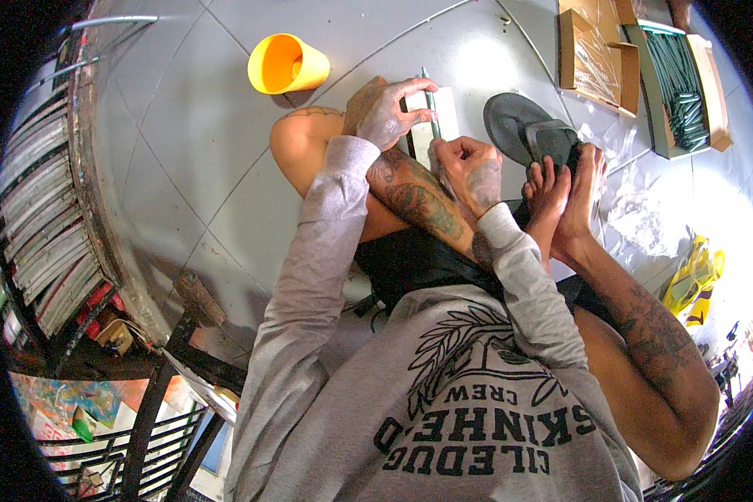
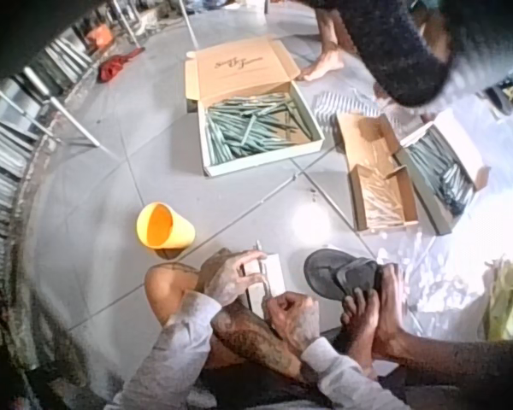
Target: The person assembles small green tube-like components by inserting a thin rod into a sleeve and then placing the finished units into a cardboard box.
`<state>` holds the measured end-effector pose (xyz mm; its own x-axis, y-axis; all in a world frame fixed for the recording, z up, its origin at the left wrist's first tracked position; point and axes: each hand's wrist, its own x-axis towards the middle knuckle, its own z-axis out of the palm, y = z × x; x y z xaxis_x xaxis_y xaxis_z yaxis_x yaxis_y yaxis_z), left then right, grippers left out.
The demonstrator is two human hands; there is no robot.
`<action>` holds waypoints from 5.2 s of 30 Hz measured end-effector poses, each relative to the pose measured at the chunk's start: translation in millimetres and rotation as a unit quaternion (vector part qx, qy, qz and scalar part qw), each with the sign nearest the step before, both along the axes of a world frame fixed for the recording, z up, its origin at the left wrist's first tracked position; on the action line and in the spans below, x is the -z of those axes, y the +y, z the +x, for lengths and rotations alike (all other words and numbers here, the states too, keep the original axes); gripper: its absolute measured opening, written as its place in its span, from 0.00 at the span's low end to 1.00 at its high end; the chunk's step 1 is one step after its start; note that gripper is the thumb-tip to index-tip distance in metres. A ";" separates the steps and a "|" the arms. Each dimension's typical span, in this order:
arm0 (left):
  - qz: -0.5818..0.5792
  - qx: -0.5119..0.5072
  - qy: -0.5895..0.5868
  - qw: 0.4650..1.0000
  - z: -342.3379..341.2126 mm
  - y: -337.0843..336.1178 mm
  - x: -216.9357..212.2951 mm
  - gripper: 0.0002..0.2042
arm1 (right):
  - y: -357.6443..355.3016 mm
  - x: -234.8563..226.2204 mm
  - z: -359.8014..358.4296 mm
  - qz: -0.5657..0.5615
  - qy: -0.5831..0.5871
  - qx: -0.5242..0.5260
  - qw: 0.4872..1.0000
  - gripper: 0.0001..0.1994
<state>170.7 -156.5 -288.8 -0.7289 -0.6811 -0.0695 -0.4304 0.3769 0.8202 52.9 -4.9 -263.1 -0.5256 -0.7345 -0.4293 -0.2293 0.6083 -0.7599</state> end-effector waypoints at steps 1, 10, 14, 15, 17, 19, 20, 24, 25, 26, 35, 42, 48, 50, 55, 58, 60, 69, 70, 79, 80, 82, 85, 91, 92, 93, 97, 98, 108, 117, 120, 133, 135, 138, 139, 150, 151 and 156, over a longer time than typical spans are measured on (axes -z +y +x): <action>0.016 0.004 0.009 1.000 -1.3 -0.2 -0.4 0.22 | 1.2 2.3 -1.7 0.002 -0.006 0.009 1.000 0.19; 0.150 0.018 0.098 0.984 -3.4 0.6 13.2 0.21 | 3.4 -1.7 -13.4 0.060 -0.096 0.007 0.994 0.18; 0.113 0.021 0.046 0.992 -0.8 -1.9 16.3 0.22 | 6.6 5.7 -7.3 0.005 -0.108 0.035 0.993 0.16; 0.100 0.021 0.019 0.995 1.0 -3.0 18.7 0.22 | 8.0 8.4 -7.2 0.001 -0.096 0.026 0.995 0.16; 0.142 0.024 0.065 0.987 -0.5 -1.8 17.4 0.22 | 8.7 10.3 -8.3 -0.005 -0.072 0.011 0.997 0.16; 0.162 0.026 0.081 0.983 -1.5 -1.2 14.0 0.22 | 8.7 10.5 -8.5 -0.004 -0.081 0.016 0.997 0.16; 0.161 0.026 0.075 0.984 -1.9 -1.5 11.4 0.22 | 8.5 9.8 -8.8 -0.004 -0.086 0.019 0.996 0.16; 0.132 0.030 0.052 0.989 -2.9 -1.4 6.2 0.22 | 8.4 5.9 -9.2 0.004 -0.067 0.007 0.998 0.16; 0.131 0.030 0.052 0.990 -2.5 -1.5 6.6 0.22 | 8.3 5.3 -8.7 0.006 -0.074 0.012 0.997 0.16; 0.130 0.031 0.052 0.990 -2.2 -1.6 7.0 0.22 | 8.3 4.8 -8.4 0.008 -0.080 0.017 0.997 0.16; 0.119 0.030 0.029 0.992 -1.2 -2.5 13.9 0.23 | 9.2 5.9 -10.0 0.007 -0.090 0.019 0.996 0.16; 0.129 0.028 0.072 0.989 1.5 -1.3 10.3 0.23 | 7.6 -0.5 -11.4 0.061 -0.097 -0.006 0.993 0.18; 0.094 0.025 0.030 0.995 -2.1 -1.8 -3.4 0.24 | 10.0 7.7 -12.2 0.066 -0.098 0.003 0.993 0.17; 0.093 0.023 0.044 0.994 -0.7 -1.3 -1.2 0.23 | 9.9 7.3 -11.4 0.059 -0.095 0.001 0.994 0.17; 0.102 0.028 0.032 0.994 -4.6 -2.0 -6.3 0.22 | 9.9 0.0 -14.1 0.067 -0.081 0.005 0.994 0.16; 0.102 0.028 0.066 0.992 -2.4 -1.9 1.2 0.22 | 8.9 -2.1 -12.9 0.069 -0.089 0.004 0.994 0.16; 0.090 0.028 0.074 0.993 -3.9 -1.9 3.4 0.22 | 8.3 -0.9 -13.4 0.065 -0.085 0.004 0.994 0.16; 0.120 0.012 -0.002 0.993 -5.4 -2.6 -17.1 0.21 | -2.1 2.1 -19.4 0.010 -0.038 -0.017 0.999 0.16; 0.129 -0.004 0.021 0.991 -3.4 -0.9 -18.3 0.20 | -1.9 1.1 -18.3 0.016 -0.050 -0.017 0.998 0.16; -0.160 -0.068 -0.043 0.984 19.9 21.6 -28.6 0.15 | 2.5 11.7 -16.5 -0.024 -0.046 -0.027 0.998 0.18; -0.217 -0.083 -0.043 0.972 20.5 23.3 -30.0 0.15 | 2.5 12.6 -15.7 -0.025 -0.045 -0.027 0.998 0.18; -0.050 -0.094 -0.045 0.993 20.7 22.6 -31.7 0.14 | 2.0 10.5 -14.3 -0.020 -0.048 -0.023 0.998 0.18; 0.091 -0.086 -0.105 0.987 15.8 20.0 -34.6 0.14 | 2.4 7.3 -12.8 -0.019 -0.049 -0.023 0.998 0.17; 0.076 -0.042 -0.147 0.985 6.2 16.0 -36.1 0.14 | 2.5 5.3 -11.6 -0.021 -0.069 -0.014 0.997 0.17; 0.075 -0.037 -0.154 0.984 4.6 15.9 -35.6 0.13 | 2.3 4.1 -11.7 -0.018 -0.073 -0.012 0.997 0.17; 0.086 -0.036 -0.160 0.983 3.2 15.3 -35.1 0.13 | 2.8 5.5 -11.0 -0.025 -0.073 -0.009 0.997 0.17; 0.088 -0.033 -0.169 0.981 -1.5 15.0 -36.0 0.12 | 4.9 10.9 -9.9 -0.037 -0.079 0.000 0.996 0.16; 0.079 -0.034 -0.167 0.982 -2.1 15.1 -36.3 0.11 | 4.9 11.2 -10.1 -0.037 -0.082 0.003 0.996 0.16; 0.176 -0.021 -0.118 0.977 -0.4 16.1 -20.7 0.15 | 3.9 7.6 -11.9 -0.007 -0.074 -0.006 0.997 0.17; 0.224 -0.007 -0.098 0.970 -3.4 16.4 -21.5 0.12 | 4.7 12.1 -7.1 -0.022 -0.044 0.009 0.999 0.17; 0.191 -0.007 -0.099 0.977 -0.8 16.5 -27.7 0.12 | 4.2 11.6 -6.6 -0.015 -0.062 0.017 0.998 0.17; 0.125 -0.023 -0.074 0.989 14.4 10.0 -21.7 0.21 | 7.5 8.4 -9.4 0.046 -0.136 0.031 0.989 0.19; 0.124 -0.026 -0.073 0.989 14.1 10.8 -22.2 0.20 | 8.2 7.8 -9.0 0.048 -0.140 0.033 0.988 0.19; 0.129 -0.034 -0.061 0.989 14.8 12.3 -19.9 0.20 | 9.6 10.6 -9.6 0.051 -0.136 0.025 0.989 0.19; 0.138 -0.035 -0.065 0.988 14.9 12.0 -20.4 0.19 | 10.4 12.7 -9.7 0.052 -0.136 0.021 0.989 0.19; 0.161 -0.031 -0.049 0.985 13.8 14.4 -25.8 0.16 | 14.9 12.3 -8.4 0.054 -0.131 0.023 0.990 0.19; 0.152 -0.030 -0.044 0.987 14.4 14.8 -25.0 0.16 | 15.3 13.1 -7.8 0.051 -0.126 0.022 0.990 0.19; 0.133 -0.025 -0.061 0.989 16.8 14.0 -22.0 0.15 | 18.6 11.6 -5.8 0.039 -0.111 0.015 0.993 0.19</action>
<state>187.5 -142.5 -266.8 -0.6695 -0.6622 -0.3364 -0.5444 0.1293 0.8288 47.1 13.7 -274.7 -0.4323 -0.6801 -0.5920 -0.0432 0.6714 -0.7398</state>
